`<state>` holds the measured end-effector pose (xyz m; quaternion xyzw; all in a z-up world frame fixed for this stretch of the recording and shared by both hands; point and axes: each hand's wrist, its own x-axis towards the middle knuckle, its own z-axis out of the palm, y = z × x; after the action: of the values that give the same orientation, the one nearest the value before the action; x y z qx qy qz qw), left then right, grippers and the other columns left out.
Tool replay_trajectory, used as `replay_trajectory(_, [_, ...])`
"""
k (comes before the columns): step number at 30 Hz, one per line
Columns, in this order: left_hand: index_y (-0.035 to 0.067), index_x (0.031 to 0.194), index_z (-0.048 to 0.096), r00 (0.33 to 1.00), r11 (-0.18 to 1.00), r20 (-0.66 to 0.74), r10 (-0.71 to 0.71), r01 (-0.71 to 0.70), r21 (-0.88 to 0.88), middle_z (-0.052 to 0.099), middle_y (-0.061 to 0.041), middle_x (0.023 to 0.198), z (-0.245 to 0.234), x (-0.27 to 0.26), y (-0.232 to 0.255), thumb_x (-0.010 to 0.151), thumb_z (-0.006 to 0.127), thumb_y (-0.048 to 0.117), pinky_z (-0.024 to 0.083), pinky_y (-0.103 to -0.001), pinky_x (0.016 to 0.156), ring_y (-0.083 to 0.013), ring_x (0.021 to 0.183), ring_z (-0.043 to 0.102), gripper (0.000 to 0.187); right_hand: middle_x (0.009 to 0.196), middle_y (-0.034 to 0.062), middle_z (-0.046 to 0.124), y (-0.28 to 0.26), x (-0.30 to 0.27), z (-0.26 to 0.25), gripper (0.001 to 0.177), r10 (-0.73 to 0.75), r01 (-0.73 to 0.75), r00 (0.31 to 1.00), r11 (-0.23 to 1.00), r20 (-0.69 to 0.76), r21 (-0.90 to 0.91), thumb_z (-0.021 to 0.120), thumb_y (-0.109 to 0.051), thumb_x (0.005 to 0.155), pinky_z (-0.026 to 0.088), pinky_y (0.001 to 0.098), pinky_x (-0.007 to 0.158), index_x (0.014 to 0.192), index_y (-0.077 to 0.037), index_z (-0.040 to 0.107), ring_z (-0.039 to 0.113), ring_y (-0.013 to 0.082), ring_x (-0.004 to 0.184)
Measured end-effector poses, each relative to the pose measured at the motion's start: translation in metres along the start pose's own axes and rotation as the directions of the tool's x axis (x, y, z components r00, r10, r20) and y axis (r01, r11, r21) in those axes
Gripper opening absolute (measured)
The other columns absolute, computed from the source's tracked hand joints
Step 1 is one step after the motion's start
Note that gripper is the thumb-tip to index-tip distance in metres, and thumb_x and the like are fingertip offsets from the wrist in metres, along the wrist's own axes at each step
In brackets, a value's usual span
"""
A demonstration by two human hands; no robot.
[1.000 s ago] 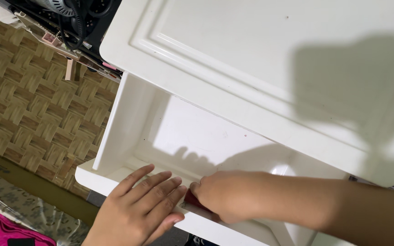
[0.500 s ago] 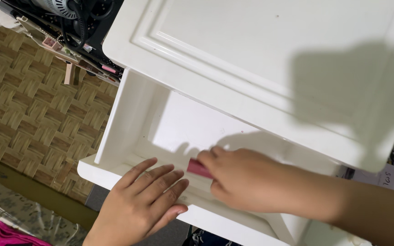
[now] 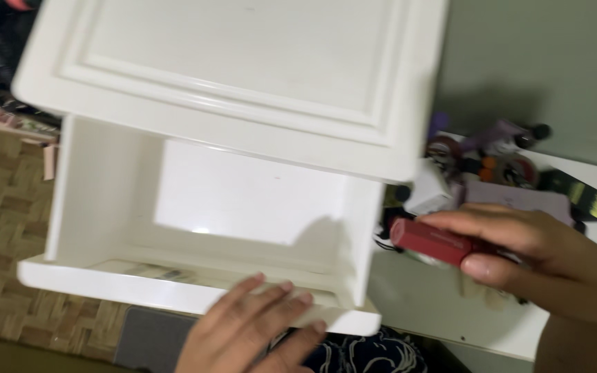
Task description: The person empties a white drawer by removing various cosmetic and personal care items, placing them on the surface above. The drawer is then closed and a second drawer is opened, from which more items are removed and placed on the same surface. The person handles bottles, tubes, boxes, and a pouch throughout the process.
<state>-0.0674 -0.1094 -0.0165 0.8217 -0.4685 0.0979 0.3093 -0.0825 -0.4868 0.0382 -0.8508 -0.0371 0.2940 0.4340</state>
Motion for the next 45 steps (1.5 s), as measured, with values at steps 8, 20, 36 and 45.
replay_trajectory(8, [0.012, 0.125, 0.069, 0.974, 0.842, 0.172, 0.150, -0.035, -0.538, 0.061, -0.010, 0.136, 0.088, 0.019, 0.084, 0.104, 0.059, 0.021, 0.051, -0.045, 0.106, -0.0255, 0.130, 0.064, 0.025, 0.083, 0.0040, 0.073, 0.118, -0.023, 0.042, 0.034, 0.046, -0.093, 0.871, 0.993, -0.489, -0.071, 0.080, -0.021, 0.076, 0.054, 0.0316, 0.065, 0.107, -0.009, 0.074, 0.068, 0.0163, 0.071])
replay_trajectory(20, [-0.002, 0.157, 0.024, 0.635, 0.437, 0.544, -0.548, 0.772, -0.462, 0.032, -0.027, 0.160, 0.385, -0.013, -0.001, 0.094, 0.051, 0.009, 0.026, -0.039, 0.123, -0.0367, 0.151, 0.031, 0.069, 0.102, 0.0160, 0.071, 0.272, 0.115, 0.155, 0.023, -0.138, -0.138, 0.856, 0.868, -0.498, -0.477, 0.062, 0.002, 0.085, 0.053, 0.0454, 0.098, 0.103, -0.008, 0.074, 0.063, 0.0387, 0.106])
replay_trajectory(36, [0.009, 0.155, 0.035, 0.597, 0.306, 0.444, -0.669, 0.765, -0.567, 0.058, -0.022, 0.142, 0.424, 0.021, 0.000, 0.091, 0.057, 0.011, 0.046, -0.041, 0.106, -0.0377, 0.129, 0.058, 0.068, 0.113, 0.0200, 0.063, 0.307, 0.153, 0.179, 0.016, -0.230, -0.181, 0.820, 0.764, -0.524, -0.619, 0.064, -0.005, 0.084, 0.059, 0.0430, 0.080, 0.098, -0.002, 0.069, 0.064, 0.0375, 0.103])
replay_trajectory(45, [0.008, 0.158, 0.033, 0.641, 0.349, 0.399, -0.655, 0.726, -0.592, 0.050, -0.024, 0.151, 0.446, 0.010, -0.002, 0.083, 0.044, -0.004, 0.040, -0.040, 0.114, -0.0378, 0.140, 0.048, 0.077, 0.116, 0.0190, 0.064, 0.300, 0.137, 0.169, 0.022, -0.153, -0.188, 0.824, 0.834, -0.545, -0.519, 0.064, -0.005, 0.084, 0.058, 0.0450, 0.081, 0.105, -0.007, 0.071, 0.066, 0.0393, 0.105])
